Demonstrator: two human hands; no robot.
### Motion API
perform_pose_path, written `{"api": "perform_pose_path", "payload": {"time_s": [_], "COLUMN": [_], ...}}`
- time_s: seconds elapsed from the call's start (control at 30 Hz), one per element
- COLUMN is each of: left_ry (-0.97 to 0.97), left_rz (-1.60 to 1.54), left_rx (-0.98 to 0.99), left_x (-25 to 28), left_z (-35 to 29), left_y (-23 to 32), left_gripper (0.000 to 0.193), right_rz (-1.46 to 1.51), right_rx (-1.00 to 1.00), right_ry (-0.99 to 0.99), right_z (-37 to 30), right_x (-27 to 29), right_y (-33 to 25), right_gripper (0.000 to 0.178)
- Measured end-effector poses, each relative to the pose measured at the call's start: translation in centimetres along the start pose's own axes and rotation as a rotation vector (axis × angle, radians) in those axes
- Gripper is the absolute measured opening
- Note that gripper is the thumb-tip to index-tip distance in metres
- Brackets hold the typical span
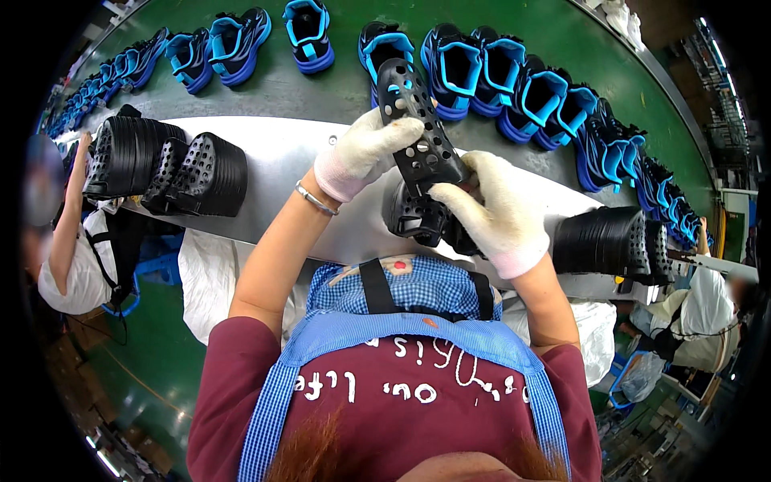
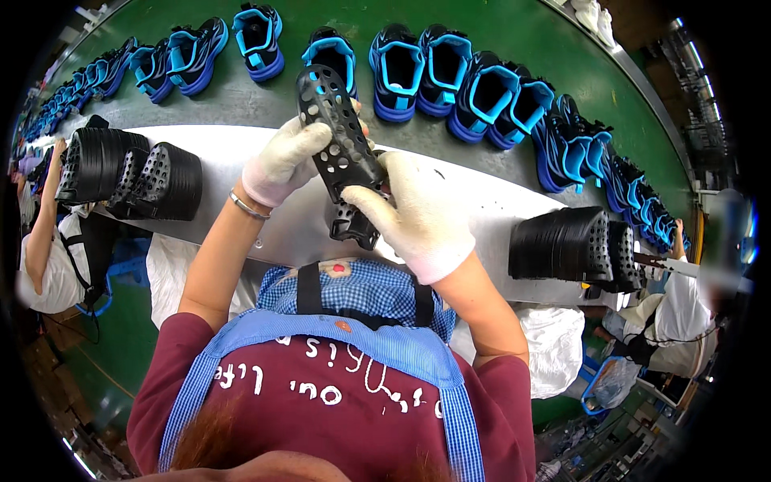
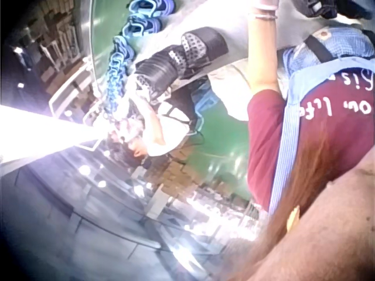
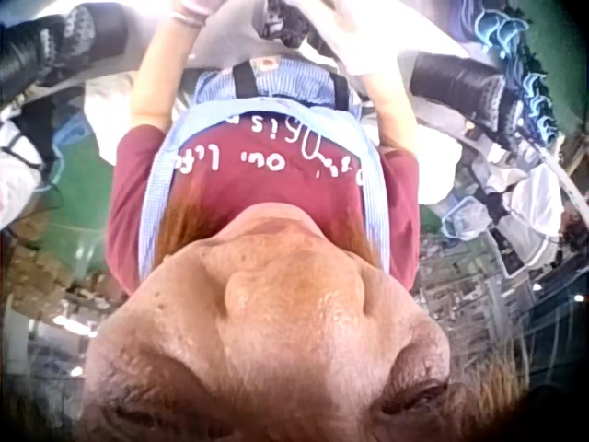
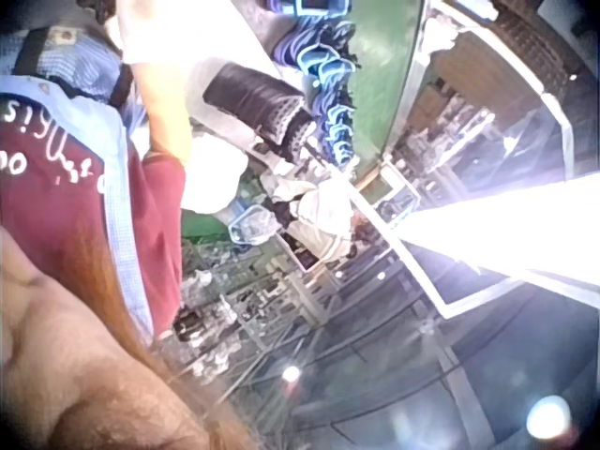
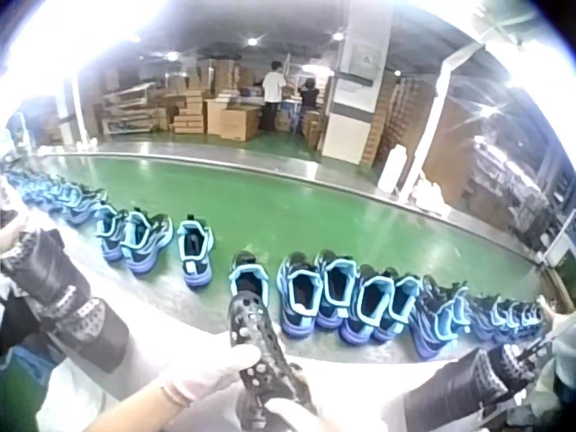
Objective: The person assembles shoe components by hand, inserting black perforated upper sections into blue sneaker bases and pressing them together on a production workbench.
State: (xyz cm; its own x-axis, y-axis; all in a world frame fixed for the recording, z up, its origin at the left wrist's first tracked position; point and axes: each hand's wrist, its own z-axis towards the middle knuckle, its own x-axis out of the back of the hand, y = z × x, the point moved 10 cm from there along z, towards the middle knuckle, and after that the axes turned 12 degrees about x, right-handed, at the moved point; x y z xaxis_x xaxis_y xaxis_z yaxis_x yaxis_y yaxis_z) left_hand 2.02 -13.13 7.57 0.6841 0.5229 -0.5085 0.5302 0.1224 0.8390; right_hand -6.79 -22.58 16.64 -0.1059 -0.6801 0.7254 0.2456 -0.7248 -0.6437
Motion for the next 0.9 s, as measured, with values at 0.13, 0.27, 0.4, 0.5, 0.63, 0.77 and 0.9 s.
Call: {"api": "perform_pose_path", "payload": {"time_s": [0.13,0.27,0.4,0.5,0.63,0.77,0.9], "left_ry": [0.039,0.137,0.279,0.457,0.724,0.722,0.743], "left_rz": [-0.046,-0.151,-0.088,0.375,1.082,1.159,1.262], "left_rx": [-0.015,-0.004,0.111,0.104,-0.384,-0.201,-0.033], "left_x": [1.0,2.8,5.0,7.4,6.7,8.9,10.2], "left_z": [-0.1,0.4,0.3,0.4,-0.4,2.3,3.3], "left_y": [0.4,0.1,0.0,1.5,4.9,2.6,2.5], "left_gripper": [0.049,0.035,0.031,0.04,0.043,0.036,0.028], "right_rz": [-0.137,-0.207,-0.044,-0.041,-0.101,-0.041,-0.304], "right_rx": [0.013,0.071,-0.03,-0.118,-0.171,-0.305,-0.165], "right_ry": [-0.036,0.051,-0.006,-0.061,-0.184,-0.409,-0.558], "right_z": [1.2,3.5,5.8,7.7,11.4,15.2,18.9], "right_x": [-1.4,-1.6,-1.8,-1.2,-1.4,-2.7,-5.3], "right_y": [0.1,0.6,2.7,4.2,8.0,8.6,7.1], "right_gripper": [0.033,0.029,0.029,0.033,0.046,0.049,0.046]}}
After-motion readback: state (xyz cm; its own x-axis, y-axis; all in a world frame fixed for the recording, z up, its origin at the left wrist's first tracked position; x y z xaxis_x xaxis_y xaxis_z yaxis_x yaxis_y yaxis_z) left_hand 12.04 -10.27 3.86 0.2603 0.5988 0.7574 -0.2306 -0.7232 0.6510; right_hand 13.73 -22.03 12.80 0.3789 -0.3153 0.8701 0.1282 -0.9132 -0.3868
